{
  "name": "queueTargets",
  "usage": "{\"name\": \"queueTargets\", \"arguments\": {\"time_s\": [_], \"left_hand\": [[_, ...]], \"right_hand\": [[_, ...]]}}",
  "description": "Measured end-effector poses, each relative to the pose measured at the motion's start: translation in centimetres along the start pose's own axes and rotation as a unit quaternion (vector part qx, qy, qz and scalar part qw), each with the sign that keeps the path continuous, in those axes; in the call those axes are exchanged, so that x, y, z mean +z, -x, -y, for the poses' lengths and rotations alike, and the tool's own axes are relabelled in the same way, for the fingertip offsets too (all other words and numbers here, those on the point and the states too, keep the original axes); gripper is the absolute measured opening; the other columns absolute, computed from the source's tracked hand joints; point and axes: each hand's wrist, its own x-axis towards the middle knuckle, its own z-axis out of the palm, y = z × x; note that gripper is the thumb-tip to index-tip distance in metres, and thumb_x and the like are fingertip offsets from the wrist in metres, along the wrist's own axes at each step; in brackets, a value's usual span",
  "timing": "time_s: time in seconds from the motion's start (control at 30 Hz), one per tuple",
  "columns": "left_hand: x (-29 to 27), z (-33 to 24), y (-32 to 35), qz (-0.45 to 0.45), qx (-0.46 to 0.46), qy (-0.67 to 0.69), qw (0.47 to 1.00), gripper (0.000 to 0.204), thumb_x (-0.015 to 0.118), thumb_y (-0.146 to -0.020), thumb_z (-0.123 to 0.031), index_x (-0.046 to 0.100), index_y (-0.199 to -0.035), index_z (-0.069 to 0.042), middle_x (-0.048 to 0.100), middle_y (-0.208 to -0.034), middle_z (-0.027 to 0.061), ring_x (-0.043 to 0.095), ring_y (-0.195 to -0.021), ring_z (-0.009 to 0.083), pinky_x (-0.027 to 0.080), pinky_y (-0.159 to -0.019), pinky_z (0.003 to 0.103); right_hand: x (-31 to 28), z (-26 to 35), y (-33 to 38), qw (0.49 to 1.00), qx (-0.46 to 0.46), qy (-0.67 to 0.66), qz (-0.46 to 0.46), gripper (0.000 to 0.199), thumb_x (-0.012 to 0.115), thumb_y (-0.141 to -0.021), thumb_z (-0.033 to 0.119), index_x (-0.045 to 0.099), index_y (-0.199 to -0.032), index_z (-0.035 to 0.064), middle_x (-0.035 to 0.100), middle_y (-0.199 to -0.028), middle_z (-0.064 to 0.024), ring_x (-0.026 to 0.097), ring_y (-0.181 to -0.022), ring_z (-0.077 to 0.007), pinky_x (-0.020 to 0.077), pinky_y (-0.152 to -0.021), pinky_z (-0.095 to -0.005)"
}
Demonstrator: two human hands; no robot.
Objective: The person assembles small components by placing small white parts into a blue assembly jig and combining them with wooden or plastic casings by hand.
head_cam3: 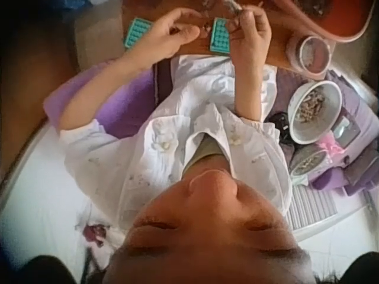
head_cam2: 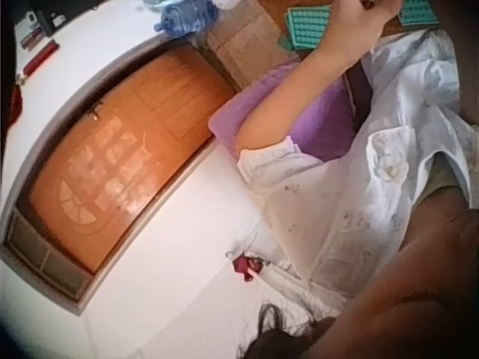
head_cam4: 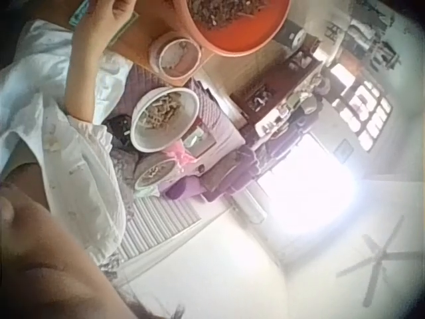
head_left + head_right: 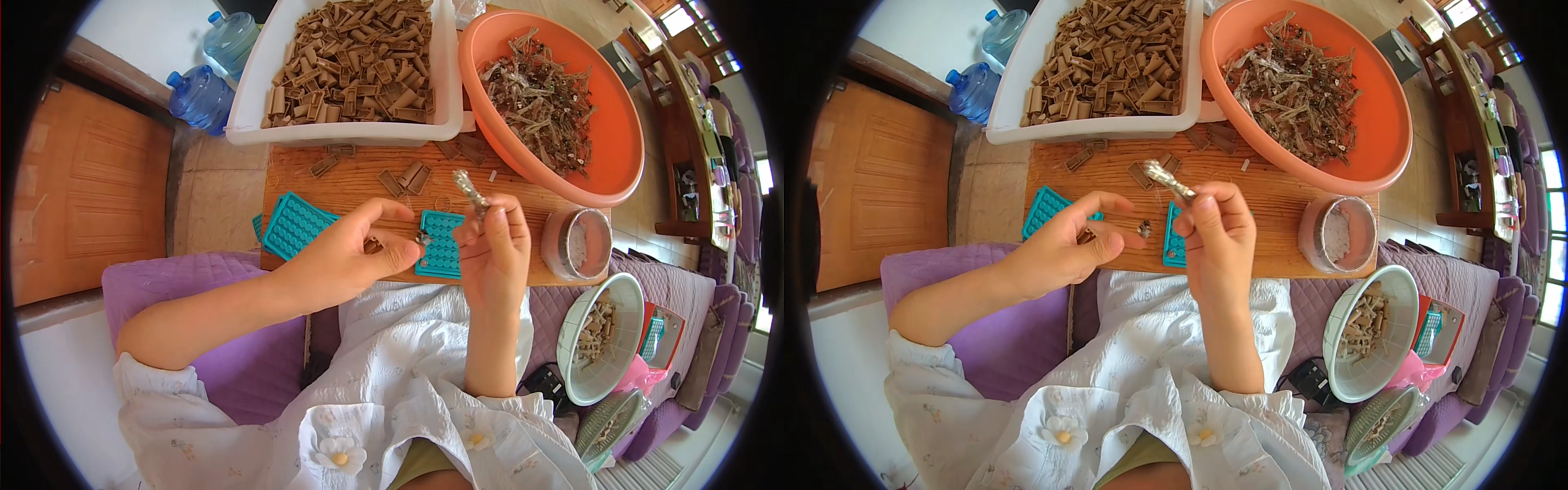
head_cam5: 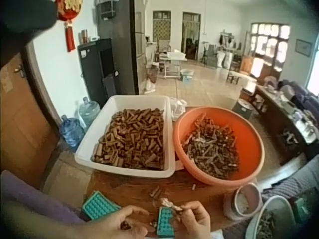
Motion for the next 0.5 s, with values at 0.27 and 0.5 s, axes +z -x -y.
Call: {"name": "queueTargets", "arguments": {"time_s": [0.27, 0.5], "left_hand": [[0.0, 0.5, 0.1, 0.021, 0.074, -0.120, 0.990, 0.032, 0.060, -0.078, -0.018, 0.049, -0.105, -0.004, 0.057, -0.088, 0.0049, 0.049, -0.073, 0.0077, 0.041, -0.062, 0.022], [0.6, -0.1, 0.6, -0.052, 0.175, -0.319, 0.930, 0.022, 0.062, -0.072, -0.009, 0.055, -0.093, -0.004, 0.051, -0.083, 0.0051, 0.051, -0.072, 0.0136, 0.042, -0.062, 0.024]], "right_hand": [[0.4, -0.7, 1.3, 0.998, 0.014, -0.048, -0.025, 0.011, 0.050, -0.085, 0.015, 0.050, -0.090, 0.0059, 0.056, -0.082, -0.0081, 0.048, -0.060, -0.0107, 0.0394, -0.057, -0.0239], [0.5, -1.0, 1.5, 0.993, 0.046, -0.104, -0.044, 0.011, 0.047, -0.086, 0.017, 0.049, -0.091, 0.0072, 0.057, -0.082, -0.0081, 0.047, -0.057, -0.0113, 0.0380, -0.056, -0.0239]]}}
